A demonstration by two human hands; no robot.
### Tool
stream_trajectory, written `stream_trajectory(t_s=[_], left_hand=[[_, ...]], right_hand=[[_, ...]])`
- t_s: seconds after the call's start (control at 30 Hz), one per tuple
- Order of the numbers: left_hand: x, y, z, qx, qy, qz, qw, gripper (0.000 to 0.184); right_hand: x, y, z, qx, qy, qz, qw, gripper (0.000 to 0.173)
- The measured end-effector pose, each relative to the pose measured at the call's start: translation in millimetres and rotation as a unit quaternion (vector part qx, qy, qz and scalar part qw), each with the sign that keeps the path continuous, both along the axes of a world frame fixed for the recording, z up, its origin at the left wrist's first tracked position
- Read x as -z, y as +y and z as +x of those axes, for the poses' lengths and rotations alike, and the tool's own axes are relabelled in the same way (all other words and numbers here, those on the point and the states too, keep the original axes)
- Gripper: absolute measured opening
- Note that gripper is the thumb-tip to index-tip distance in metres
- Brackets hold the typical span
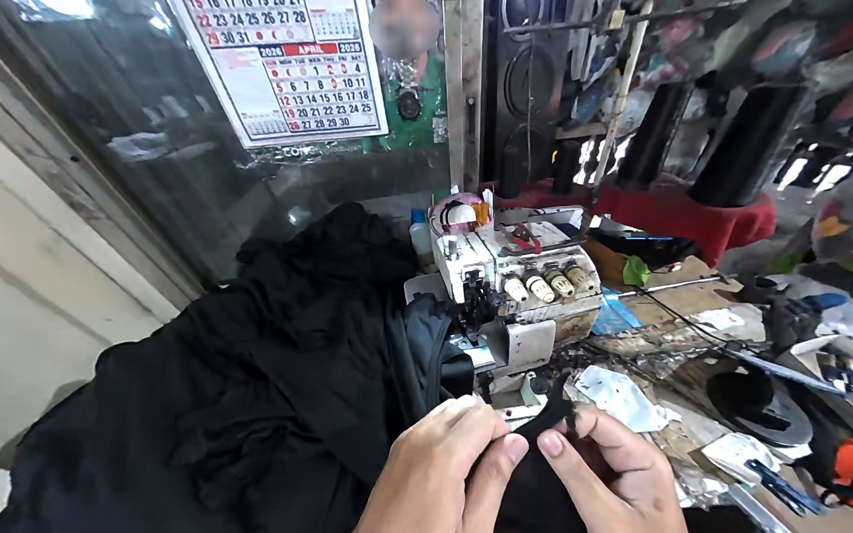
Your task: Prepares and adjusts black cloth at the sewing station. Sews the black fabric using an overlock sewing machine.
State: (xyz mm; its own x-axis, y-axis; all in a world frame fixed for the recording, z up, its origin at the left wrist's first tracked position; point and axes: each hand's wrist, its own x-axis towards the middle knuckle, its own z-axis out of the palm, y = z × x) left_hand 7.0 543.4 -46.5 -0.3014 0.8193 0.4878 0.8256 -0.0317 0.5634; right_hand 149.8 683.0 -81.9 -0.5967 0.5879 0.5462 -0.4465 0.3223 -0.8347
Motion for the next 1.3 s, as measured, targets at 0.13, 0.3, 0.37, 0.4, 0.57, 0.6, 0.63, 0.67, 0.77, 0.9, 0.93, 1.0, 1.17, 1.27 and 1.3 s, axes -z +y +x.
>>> stream_trajectory(t_s=[0.13, 0.3, 0.37, 0.4, 0.57, 0.6, 0.63, 0.67, 0.77, 0.9, 0.93, 1.0, 1.17, 1.27, 1.3], left_hand=[[9, -1, -4, -0.023, -0.036, -0.025, 0.999, 0.031], [12, 5, -39, 0.022, -0.053, -0.123, 0.991, 0.030], [-8, 15, -44, 0.000, -0.030, -0.120, 0.992, 0.032], [-13, 24, -50, -0.018, -0.010, -0.115, 0.993, 0.033], [16, 69, -93, -0.053, 0.135, -0.077, 0.986, 0.036], [21, 69, -96, -0.071, 0.154, -0.079, 0.982, 0.036], [23, 65, -96, -0.088, 0.157, -0.093, 0.979, 0.037], [21, 59, -94, -0.097, 0.146, -0.118, 0.977, 0.037], [5, 52, -92, -0.082, 0.083, -0.219, 0.969, 0.038], [-17, 71, -107, -0.076, 0.034, -0.327, 0.941, 0.038], [-23, 77, -112, -0.077, 0.029, -0.355, 0.931, 0.039], [-28, 85, -121, -0.083, 0.030, -0.380, 0.921, 0.037], [-8, 87, -125, -0.148, 0.080, -0.292, 0.941, 0.032], [15, 80, -118, -0.195, 0.127, -0.185, 0.955, 0.030], [19, 80, -115, -0.207, 0.132, -0.168, 0.955, 0.029]], right_hand=[[7, -1, -5, 0.014, -0.051, -0.021, 0.998, 0.010], [20, 5, -18, 0.037, -0.131, -0.052, 0.989, 0.012], [15, 11, -31, 0.056, -0.101, -0.053, 0.992, 0.012], [16, 17, -41, 0.076, -0.089, -0.050, 0.992, 0.014], [39, 40, -87, 0.180, -0.084, -0.037, 0.979, 0.015], [42, 40, -90, 0.182, -0.090, -0.041, 0.978, 0.014], [44, 38, -91, 0.181, -0.097, -0.041, 0.978, 0.014], [45, 35, -92, 0.179, -0.099, -0.041, 0.978, 0.013], [48, 32, -93, 0.176, -0.098, -0.059, 0.978, 0.011], [47, 33, -102, 0.173, -0.096, -0.105, 0.975, 0.012], [47, 34, -106, 0.172, -0.093, -0.123, 0.973, 0.013], [47, 36, -116, 0.182, -0.089, -0.146, 0.968, 0.018], [48, 36, -136, 0.240, -0.074, -0.120, 0.961, 0.014], [46, 36, -137, 0.254, -0.082, -0.094, 0.959, 0.014], [46, 36, -137, 0.258, -0.083, -0.084, 0.959, 0.014]])
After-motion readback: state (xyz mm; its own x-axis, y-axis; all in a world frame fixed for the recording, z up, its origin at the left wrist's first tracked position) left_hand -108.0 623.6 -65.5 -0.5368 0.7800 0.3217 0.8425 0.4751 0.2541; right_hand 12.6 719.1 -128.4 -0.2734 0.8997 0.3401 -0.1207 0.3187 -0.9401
